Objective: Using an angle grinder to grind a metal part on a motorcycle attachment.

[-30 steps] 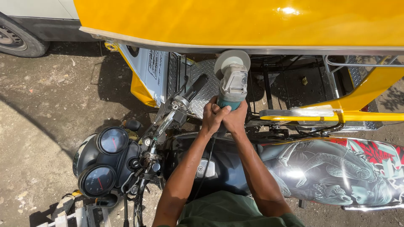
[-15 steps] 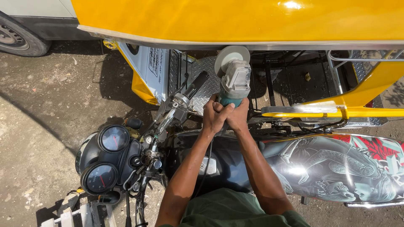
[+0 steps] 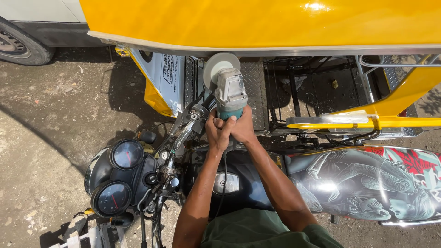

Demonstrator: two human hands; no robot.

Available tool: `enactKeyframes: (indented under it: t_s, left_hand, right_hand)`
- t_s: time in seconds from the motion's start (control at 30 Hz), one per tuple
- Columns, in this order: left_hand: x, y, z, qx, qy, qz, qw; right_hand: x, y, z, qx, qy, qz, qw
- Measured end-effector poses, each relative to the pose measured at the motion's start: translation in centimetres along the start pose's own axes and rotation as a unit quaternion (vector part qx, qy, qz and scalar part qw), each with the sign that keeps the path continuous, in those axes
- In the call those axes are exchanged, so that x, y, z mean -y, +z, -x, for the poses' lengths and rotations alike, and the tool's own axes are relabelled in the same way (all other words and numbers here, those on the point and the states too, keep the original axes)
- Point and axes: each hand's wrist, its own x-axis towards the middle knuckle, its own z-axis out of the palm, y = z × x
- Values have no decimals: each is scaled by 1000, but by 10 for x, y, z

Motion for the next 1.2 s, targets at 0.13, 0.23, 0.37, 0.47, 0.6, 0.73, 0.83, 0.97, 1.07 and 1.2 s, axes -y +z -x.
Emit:
enactKeyframes:
  t_s: [0.13,0.23,0.37,0.47,0.6,0.73,0.83,0.97,1.07,1.2]
  left_hand:
    - [-8,10,2,28,-27,-21,999]
    - [-10,23,3,49,-50,-28,997]
    - [-12,42,3,64,-42,-38,996]
    - [-14,56,6,83,-78,-59,992]
    - [-27,69,11,108,-75,-77,988]
    - [-29,74,8,106,-54,-86,989]
    - [-28,69,7,109,-57,-72,990]
    - [-23,64,9,91,-43,-72,992]
    - [-25,62,10,55,-33,-71,995]
    - [-24,60,11,26,-58,-98,993]
  right_hand:
    - [-10,-13,5,-25,17,-13,999]
    - [-15,-27,10,-49,35,-3,998]
    - [-20,-45,12,-76,36,-13,996]
    - [-25,-60,15,-102,42,-36,993]
    - [-23,-75,25,-148,43,-14,988]
    - [-22,-77,24,-165,2,5,986]
    - [-38,-80,24,-154,2,3,988]
    - [-29,-74,23,-115,13,-21,993]
    - [-44,-74,21,-122,-11,25,992]
    - [-79,-81,20,-119,69,4,991]
